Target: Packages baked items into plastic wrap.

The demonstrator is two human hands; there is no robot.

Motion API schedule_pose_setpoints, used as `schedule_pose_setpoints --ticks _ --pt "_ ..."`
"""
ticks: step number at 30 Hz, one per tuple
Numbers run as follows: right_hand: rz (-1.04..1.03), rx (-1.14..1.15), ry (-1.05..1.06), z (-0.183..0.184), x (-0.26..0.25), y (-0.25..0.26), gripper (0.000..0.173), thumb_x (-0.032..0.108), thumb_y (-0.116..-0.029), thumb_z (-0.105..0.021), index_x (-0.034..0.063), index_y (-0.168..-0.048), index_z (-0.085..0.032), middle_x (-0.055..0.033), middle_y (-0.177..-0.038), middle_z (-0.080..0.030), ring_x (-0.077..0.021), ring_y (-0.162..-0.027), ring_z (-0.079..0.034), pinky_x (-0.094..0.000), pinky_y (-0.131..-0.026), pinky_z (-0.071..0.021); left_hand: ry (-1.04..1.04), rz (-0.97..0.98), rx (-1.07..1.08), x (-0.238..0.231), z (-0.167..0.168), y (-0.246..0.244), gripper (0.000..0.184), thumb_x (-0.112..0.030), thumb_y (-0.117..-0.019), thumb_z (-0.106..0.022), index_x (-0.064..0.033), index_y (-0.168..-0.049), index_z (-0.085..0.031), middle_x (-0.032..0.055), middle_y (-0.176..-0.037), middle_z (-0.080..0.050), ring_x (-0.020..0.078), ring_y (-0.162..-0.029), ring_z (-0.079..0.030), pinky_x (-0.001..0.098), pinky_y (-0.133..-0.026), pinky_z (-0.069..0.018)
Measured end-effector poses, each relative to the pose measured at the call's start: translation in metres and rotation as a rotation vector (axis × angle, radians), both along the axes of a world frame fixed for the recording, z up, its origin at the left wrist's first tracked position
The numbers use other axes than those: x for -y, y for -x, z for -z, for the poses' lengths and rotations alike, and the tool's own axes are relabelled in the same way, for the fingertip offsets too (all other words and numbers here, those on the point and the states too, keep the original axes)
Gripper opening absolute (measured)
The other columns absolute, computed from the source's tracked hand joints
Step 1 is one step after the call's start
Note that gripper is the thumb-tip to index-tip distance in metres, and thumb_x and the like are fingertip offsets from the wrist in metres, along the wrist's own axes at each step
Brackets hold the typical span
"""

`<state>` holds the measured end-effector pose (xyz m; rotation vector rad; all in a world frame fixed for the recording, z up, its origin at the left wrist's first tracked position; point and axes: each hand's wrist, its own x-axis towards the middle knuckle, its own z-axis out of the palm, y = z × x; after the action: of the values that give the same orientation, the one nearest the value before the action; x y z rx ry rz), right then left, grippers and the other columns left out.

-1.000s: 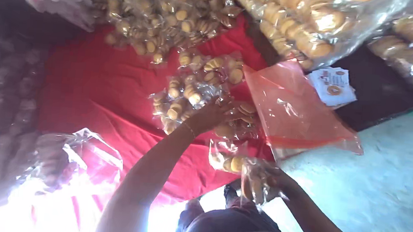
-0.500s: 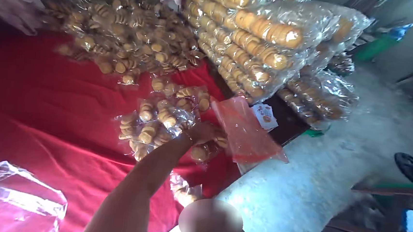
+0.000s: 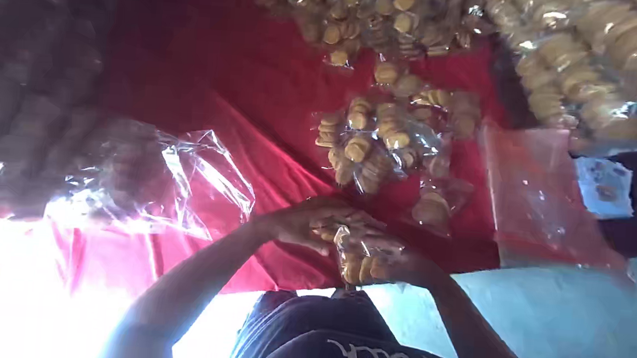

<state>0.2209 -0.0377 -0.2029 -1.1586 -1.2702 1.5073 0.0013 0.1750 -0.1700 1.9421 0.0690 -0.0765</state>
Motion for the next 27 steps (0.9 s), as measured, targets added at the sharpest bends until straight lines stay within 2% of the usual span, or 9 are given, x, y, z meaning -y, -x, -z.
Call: schedule_pose_setpoints --ticks 4,8,10,12,15,20,22,24,27 --pt "0.071 0.26 0.1 -0.016 0.021 -0.008 0.069 0.049 -0.0836 -0.075 0.0052 -0.135 -0.064 -0.0118 -0.145 -0.055 -0.0123 -0.13 -0.054 -0.0286 -0.108 -0.0466 -0.273 -0.239 0.165 0.034 0.034 -0.005 0.071 -0.021 -0.0835 -0.081 -0.0039 -0.147 -0.053 0.018 -0.146 -0.056 0.036 -0.138 -0.051 0.0561 -0.116 -0.0364" --pt "0.716 0.228 0.073 -0.042 0.049 -0.017 0.08 0.043 -0.0784 -0.08 -0.0025 -0.138 -0.052 -0.003 -0.118 -0.071 -0.0084 -0.1 -0.07 -0.0294 -0.085 -0.0602 -0.239 -0.173 0.155 0.034 0.031 -0.004 0.066 -0.025 -0.087 -0.079 -0.0009 -0.144 -0.055 0.0192 -0.138 -0.062 0.034 -0.132 -0.056 0.0507 -0.115 -0.0404" --pt "0.911 0.275 -0.078 -0.046 0.028 -0.004 0.074 0.03 -0.0808 -0.077 -0.0028 -0.139 -0.047 0.002 -0.121 -0.067 -0.0022 -0.105 -0.066 -0.0258 -0.09 -0.058 -0.277 -0.058 0.192 0.032 0.032 0.004 0.059 -0.028 -0.0862 -0.08 -0.0041 -0.137 -0.061 0.0182 -0.135 -0.064 0.0338 -0.128 -0.059 0.0509 -0.111 -0.0444" --pt "0.823 0.32 -0.288 -0.021 -0.004 0.01 0.056 0.032 -0.0848 -0.079 0.0051 -0.13 -0.06 0.001 -0.126 -0.067 -0.0063 -0.114 -0.064 -0.0303 -0.098 -0.0563 -0.308 -0.051 0.256 0.031 0.036 0.013 0.056 -0.027 -0.0844 -0.082 -0.0151 -0.137 -0.064 0.0172 -0.142 -0.058 0.0335 -0.131 -0.057 0.0507 -0.11 -0.0457" --pt "0.568 0.589 -0.452 0.019 -0.044 0.022 0.037 0.025 -0.0918 -0.071 0.0067 -0.123 -0.07 -0.0161 -0.13 -0.063 -0.0237 -0.124 -0.059 -0.0406 -0.105 -0.0503 -0.411 -0.226 0.299 0.029 0.041 0.016 0.048 -0.039 -0.0819 -0.082 -0.0343 -0.128 -0.07 0.0214 -0.15 -0.048 0.0413 -0.139 -0.045 0.0581 -0.111 -0.0393" --pt "0.295 0.569 -0.444 0.027 -0.063 0.007 0.042 0.027 -0.0951 -0.062 0.0032 -0.13 -0.062 -0.0177 -0.135 -0.058 -0.0281 -0.132 -0.051 -0.0474 -0.112 -0.0415 -0.389 -0.193 0.223 0.024 0.044 0.012 0.051 -0.046 -0.0829 -0.08 -0.0428 -0.131 -0.066 0.0286 -0.164 -0.02 0.0488 -0.153 -0.014 0.0584 -0.123 -0.0234" --pt "0.155 0.329 -0.368 0.022 -0.058 -0.006 0.073 0.054 -0.098 -0.054 -0.0019 -0.144 -0.049 -0.0174 -0.15 -0.048 -0.0237 -0.143 -0.041 -0.0439 -0.119 -0.0346 -0.359 -0.178 0.228 0.023 0.044 0.003 0.051 -0.047 -0.0819 -0.081 -0.0368 -0.131 -0.068 0.0275 -0.163 -0.026 0.0439 -0.153 -0.022 0.0548 -0.122 -0.0278" --pt "0.13 0.214 -0.325 0.016 -0.045 -0.013 0.102 0.073 -0.0894 -0.055 -0.0036 -0.153 -0.034 -0.0199 -0.159 -0.037 -0.0236 -0.148 -0.036 -0.0418 -0.122 -0.0343 -0.368 -0.201 0.236 0.021 0.046 -0.005 0.052 -0.051 -0.0796 -0.082 -0.0317 -0.126 -0.07 0.0226 -0.156 -0.042 0.0383 -0.147 -0.037 0.0529 -0.117 -0.0374" --pt "0.219 0.354 -0.381 0.018 -0.022 -0.002 0.102 0.082 -0.0755 -0.063 0.0149 -0.149 -0.043 -0.0206 -0.165 -0.025 -0.0266 -0.154 -0.025 -0.0443 -0.122 -0.0319 -0.303 -0.218 0.201 0.02 0.047 -0.009 0.052 -0.047 -0.0794 -0.084 -0.0271 -0.126 -0.071 0.0207 -0.153 -0.044 0.033 -0.144 -0.041 0.0476 -0.117 -0.0384"
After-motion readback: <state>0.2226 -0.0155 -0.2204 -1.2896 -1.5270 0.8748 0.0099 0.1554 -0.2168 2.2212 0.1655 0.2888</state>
